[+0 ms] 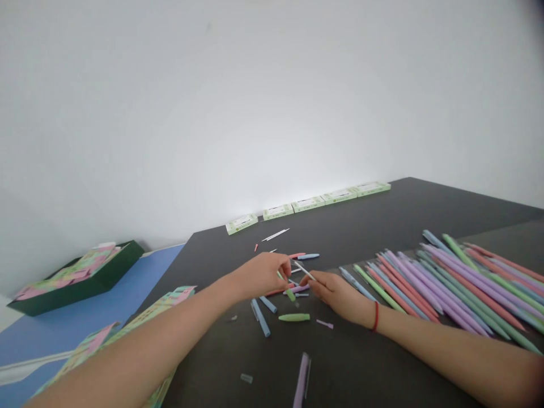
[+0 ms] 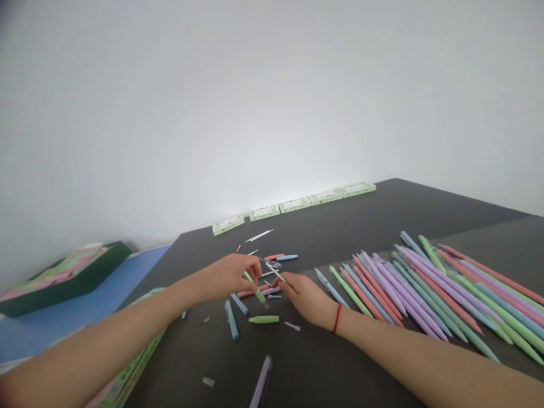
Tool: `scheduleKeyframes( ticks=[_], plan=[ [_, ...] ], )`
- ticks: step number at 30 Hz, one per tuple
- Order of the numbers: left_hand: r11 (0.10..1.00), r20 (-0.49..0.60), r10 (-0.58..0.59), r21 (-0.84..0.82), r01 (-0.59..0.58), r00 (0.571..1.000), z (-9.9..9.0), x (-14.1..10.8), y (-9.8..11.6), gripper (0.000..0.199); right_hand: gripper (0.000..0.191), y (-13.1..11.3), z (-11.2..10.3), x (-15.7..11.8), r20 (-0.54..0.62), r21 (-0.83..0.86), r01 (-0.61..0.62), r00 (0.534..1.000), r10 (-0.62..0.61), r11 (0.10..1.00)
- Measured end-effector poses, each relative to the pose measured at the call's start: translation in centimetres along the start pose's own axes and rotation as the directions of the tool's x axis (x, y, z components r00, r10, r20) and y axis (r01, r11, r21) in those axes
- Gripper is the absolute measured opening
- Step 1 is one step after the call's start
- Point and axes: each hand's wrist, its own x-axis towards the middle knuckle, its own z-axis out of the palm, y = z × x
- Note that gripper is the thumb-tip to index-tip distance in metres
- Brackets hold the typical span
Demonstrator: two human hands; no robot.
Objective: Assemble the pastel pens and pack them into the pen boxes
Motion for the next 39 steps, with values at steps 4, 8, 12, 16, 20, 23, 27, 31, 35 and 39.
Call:
scheduleKeyframes(
  ticks=[4, 8, 12, 16, 20, 23, 27, 31, 35, 39],
  plan=[
    [0.991, -0.141, 0.017, -0.131, -0.035, 0.990, 1.3, -0.4, 0.7, 0.023, 0.026, -0.8, 0.3, 0.1, 0.037, 0.330, -0.019, 0.999, 0.007, 0.944],
    [0.955, -0.260, -0.015, -0.291, -0.063, 0.966, 1.9, -0.9, 1.1, 0.021, 0.017, -0.6, 0.4, 0.3, 0.001, 0.363, -0.002, 1.000, 0.001, 0.932],
    [0.954, -0.288, -0.062, -0.298, -0.028, 0.955, 1.4, -1.3, -0.1, 0.011, 0.021, 0.3, 0.5, 0.5, -0.021, 0.333, -0.047, 0.998, 0.057, 0.942],
    [0.935, -0.355, -0.199, -0.348, 0.068, 0.913, 1.7, -3.6, -1.7, 0.017, 0.027, 1.1, 0.8, 0.6, -0.038, 0.358, -0.123, 0.988, 0.146, 0.926],
    [0.905, -0.374, -0.273, -0.411, 0.105, 0.886, 4.3, -7.5, -1.4, 0.018, 0.036, 1.5, 1.1, 0.6, -0.006, 0.388, -0.125, 0.990, 0.138, 0.913],
    [0.918, -0.366, -0.252, -0.384, 0.101, 0.896, 7.1, -9.4, -0.6, 0.014, 0.038, 1.5, 1.2, 0.5, -0.004, 0.401, -0.109, 0.993, 0.121, 0.909],
    [0.981, -0.368, -0.167, -0.151, 0.118, 0.915, 9.9, -9.4, -0.3, 0.006, 0.039, 1.3, 1.0, 0.2, 0.009, 0.397, -0.111, 0.993, 0.117, 0.911],
    [0.995, -0.380, -0.058, 0.053, 0.084, 0.923, 10.3, -8.2, -0.7, 0.006, 0.037, 1.0, 0.7, 0.0, 0.021, 0.356, -0.119, 0.993, 0.120, 0.927],
    [0.981, -0.408, -0.002, 0.176, 0.080, 0.913, 9.1, -6.8, -0.4, 0.009, 0.035, 1.0, 0.7, 0.1, 0.004, 0.254, -0.122, 0.992, 0.125, 0.960],
    [0.947, -0.348, -0.032, 0.290, 0.140, 0.937, 8.0, -4.2, 0.6, 0.021, 0.034, 1.1, 0.3, 0.3, -0.037, 0.086, -0.098, 0.994, 0.101, 0.991]
  ],
)
